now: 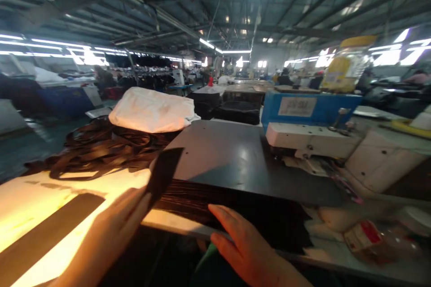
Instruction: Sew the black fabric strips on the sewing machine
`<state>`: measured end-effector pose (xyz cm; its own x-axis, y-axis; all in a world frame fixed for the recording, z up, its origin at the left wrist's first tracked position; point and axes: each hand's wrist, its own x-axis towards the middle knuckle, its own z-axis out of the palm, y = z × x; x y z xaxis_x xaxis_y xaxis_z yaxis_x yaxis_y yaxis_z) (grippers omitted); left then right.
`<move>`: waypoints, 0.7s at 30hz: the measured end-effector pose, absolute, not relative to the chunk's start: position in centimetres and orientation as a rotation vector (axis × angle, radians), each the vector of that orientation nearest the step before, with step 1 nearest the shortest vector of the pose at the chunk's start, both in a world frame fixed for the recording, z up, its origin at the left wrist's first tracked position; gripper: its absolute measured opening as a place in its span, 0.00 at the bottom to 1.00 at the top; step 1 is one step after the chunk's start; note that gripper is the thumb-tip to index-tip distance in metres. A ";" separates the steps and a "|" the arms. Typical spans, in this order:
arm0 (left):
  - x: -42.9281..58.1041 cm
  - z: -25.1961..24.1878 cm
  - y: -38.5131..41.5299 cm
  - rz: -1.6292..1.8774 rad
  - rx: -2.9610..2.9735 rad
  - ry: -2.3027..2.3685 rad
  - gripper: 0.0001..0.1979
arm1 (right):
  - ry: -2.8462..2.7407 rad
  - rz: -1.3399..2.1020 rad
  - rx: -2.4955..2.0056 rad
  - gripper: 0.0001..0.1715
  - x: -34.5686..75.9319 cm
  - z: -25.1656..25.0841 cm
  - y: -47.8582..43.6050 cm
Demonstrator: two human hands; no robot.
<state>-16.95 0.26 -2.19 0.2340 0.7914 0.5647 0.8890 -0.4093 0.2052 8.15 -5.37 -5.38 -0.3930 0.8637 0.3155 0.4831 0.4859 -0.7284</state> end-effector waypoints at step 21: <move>3.8 -1.8 5.3 -0.753 -3.086 -0.748 0.14 | -1.605 0.536 -1.904 0.19 22.3 -2.1 -1.3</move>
<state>3.76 5.29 -1.84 0.7893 0.4601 0.4067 0.4041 -0.8878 0.2201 22.26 -1.28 -2.10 0.1928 0.9791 0.0653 0.7436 -0.1024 -0.6608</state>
